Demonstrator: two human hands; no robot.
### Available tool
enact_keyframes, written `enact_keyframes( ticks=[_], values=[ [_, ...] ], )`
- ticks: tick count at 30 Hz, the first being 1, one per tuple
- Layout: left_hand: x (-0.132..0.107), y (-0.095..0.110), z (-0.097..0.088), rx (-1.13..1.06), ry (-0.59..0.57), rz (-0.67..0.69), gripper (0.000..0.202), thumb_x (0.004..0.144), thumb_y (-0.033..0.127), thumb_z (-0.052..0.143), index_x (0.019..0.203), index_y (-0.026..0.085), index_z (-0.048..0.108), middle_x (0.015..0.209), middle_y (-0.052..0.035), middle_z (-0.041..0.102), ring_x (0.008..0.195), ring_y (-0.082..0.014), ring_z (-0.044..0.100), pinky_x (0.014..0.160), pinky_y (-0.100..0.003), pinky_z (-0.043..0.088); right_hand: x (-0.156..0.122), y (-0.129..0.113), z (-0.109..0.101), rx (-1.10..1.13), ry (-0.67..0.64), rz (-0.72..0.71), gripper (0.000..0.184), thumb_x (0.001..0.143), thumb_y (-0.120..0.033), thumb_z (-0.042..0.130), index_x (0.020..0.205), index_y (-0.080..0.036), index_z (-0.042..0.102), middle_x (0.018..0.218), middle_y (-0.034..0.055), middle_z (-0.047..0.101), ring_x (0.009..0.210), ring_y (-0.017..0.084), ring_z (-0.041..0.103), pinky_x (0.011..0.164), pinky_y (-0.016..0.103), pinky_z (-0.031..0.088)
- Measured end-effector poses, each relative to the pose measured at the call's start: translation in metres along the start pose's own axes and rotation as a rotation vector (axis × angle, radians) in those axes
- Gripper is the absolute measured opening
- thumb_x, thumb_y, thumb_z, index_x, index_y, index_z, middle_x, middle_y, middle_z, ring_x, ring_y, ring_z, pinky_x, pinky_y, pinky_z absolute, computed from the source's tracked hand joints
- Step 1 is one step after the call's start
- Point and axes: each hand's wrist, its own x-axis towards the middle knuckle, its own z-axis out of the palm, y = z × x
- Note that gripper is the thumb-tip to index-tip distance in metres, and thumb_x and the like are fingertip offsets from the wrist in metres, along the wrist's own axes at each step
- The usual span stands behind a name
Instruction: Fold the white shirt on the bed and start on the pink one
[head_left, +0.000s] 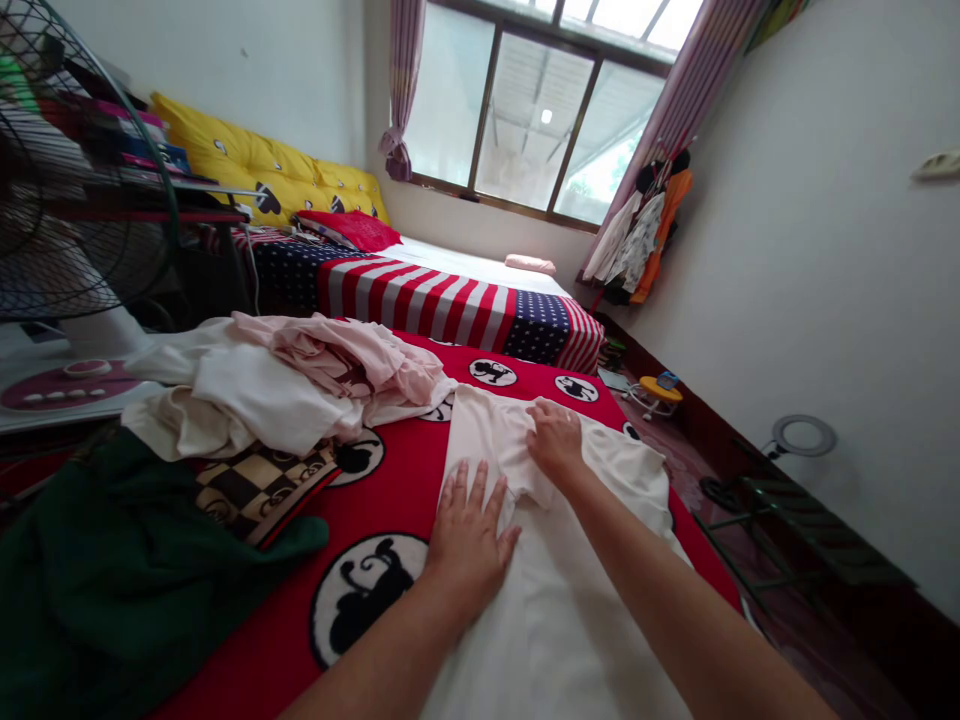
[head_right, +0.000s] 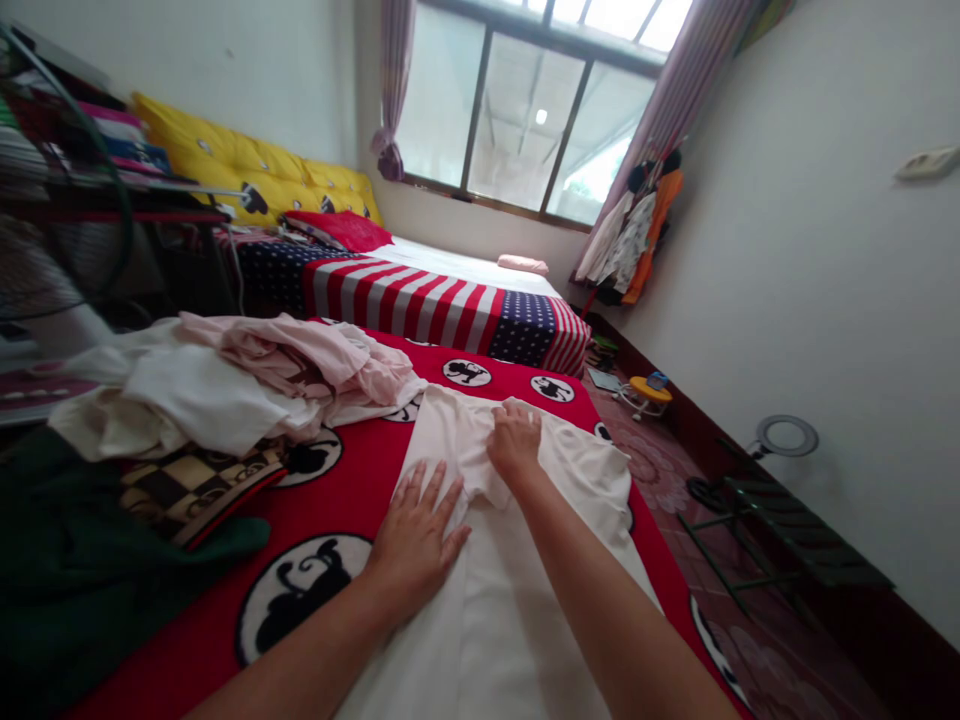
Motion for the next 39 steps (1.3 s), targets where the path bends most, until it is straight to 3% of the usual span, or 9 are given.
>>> enact_keyframes(
  ticks=[5,9,13,19,23,27,33,36,39],
  values=[
    [0.000,0.000,0.000,0.000,0.001,0.010,0.060,0.090,0.055,0.039,0.143,0.026,0.039,0.155,-0.0059,0.023,0.144,-0.0299,0.009,0.117,-0.046,0.011,-0.014,-0.010,0.027,0.090,-0.188,-0.199,0.062,0.093,-0.052,0.035,0.146,-0.019,0.030,0.154,0.0090,0.026,0.142,0.023,0.020,0.114,0.048,0.009],
    [-0.001,-0.001,0.002,0.025,0.009,0.017,0.058,0.091,0.053,0.038,0.143,0.027,0.039,0.155,-0.0054,0.023,0.144,-0.0295,0.010,0.116,-0.047,0.012,-0.010,0.005,0.031,0.273,-0.212,-0.118,0.058,0.087,-0.055,0.048,0.138,-0.026,0.045,0.149,0.0045,0.038,0.137,0.023,0.032,0.111,0.043,0.022],
    [-0.001,-0.002,0.002,0.037,0.011,0.018,0.057,0.091,0.052,0.038,0.142,0.027,0.041,0.155,-0.0052,0.025,0.144,-0.0296,0.012,0.115,-0.046,0.014,-0.010,0.047,0.001,0.290,-0.011,0.111,0.039,0.092,-0.039,0.042,0.124,-0.022,0.058,0.126,0.0057,0.061,0.110,0.017,0.059,0.094,0.026,0.042],
    [-0.001,0.000,0.002,0.046,0.037,0.016,0.057,0.090,0.052,0.039,0.141,0.026,0.042,0.154,-0.0061,0.028,0.143,-0.0295,0.014,0.115,-0.045,0.013,-0.038,0.145,-0.040,0.087,0.237,0.705,0.046,0.086,-0.032,0.045,0.123,-0.005,0.054,0.122,0.0265,0.055,0.109,0.037,0.056,0.085,0.048,0.045],
    [0.000,0.000,0.001,0.056,0.037,0.017,0.057,0.091,0.052,0.038,0.141,0.026,0.042,0.153,-0.0062,0.029,0.143,-0.0294,0.015,0.115,-0.045,0.014,-0.052,0.173,-0.039,0.097,0.128,0.793,0.047,0.069,-0.049,0.066,0.096,-0.011,0.070,0.106,0.0261,0.064,0.099,0.041,0.061,0.077,0.047,0.048],
    [0.000,-0.001,0.001,0.064,0.033,0.026,0.057,0.091,0.052,0.038,0.141,0.026,0.042,0.154,-0.0062,0.029,0.143,-0.0295,0.015,0.115,-0.045,0.014,-0.050,0.172,-0.034,0.138,0.107,0.794,0.026,0.062,-0.033,0.071,0.081,-0.014,0.073,0.097,0.0221,0.069,0.090,0.038,0.064,0.071,0.043,0.048],
    [0.000,-0.002,0.002,0.069,0.039,0.035,0.057,0.091,0.052,0.038,0.140,0.026,0.043,0.153,-0.0063,0.030,0.143,-0.0302,0.016,0.115,-0.045,0.015,-0.037,0.121,-0.044,0.227,0.246,0.627,0.032,0.080,-0.032,0.051,0.097,-0.011,0.068,0.098,0.0184,0.069,0.092,0.029,0.064,0.079,0.037,0.048],
    [0.001,-0.003,0.002,0.065,0.032,0.045,0.057,0.090,0.052,0.039,0.140,0.025,0.044,0.153,-0.0069,0.031,0.142,-0.0307,0.018,0.114,-0.046,0.016,-0.047,0.081,-0.054,0.394,0.172,0.279,0.028,0.076,-0.039,0.060,0.094,-0.020,0.068,0.108,0.0071,0.068,0.097,0.021,0.063,0.079,0.028,0.049],
    [0.002,-0.005,0.001,0.063,0.019,0.051,0.057,0.090,0.051,0.040,0.140,0.025,0.044,0.152,-0.0076,0.031,0.142,-0.0314,0.019,0.114,-0.046,0.017,-0.080,0.064,-0.072,0.583,0.131,-0.043,0.027,0.076,-0.042,0.061,0.093,-0.021,0.068,0.118,0.0071,0.063,0.106,0.021,0.060,0.079,0.029,0.050]
  ],
)
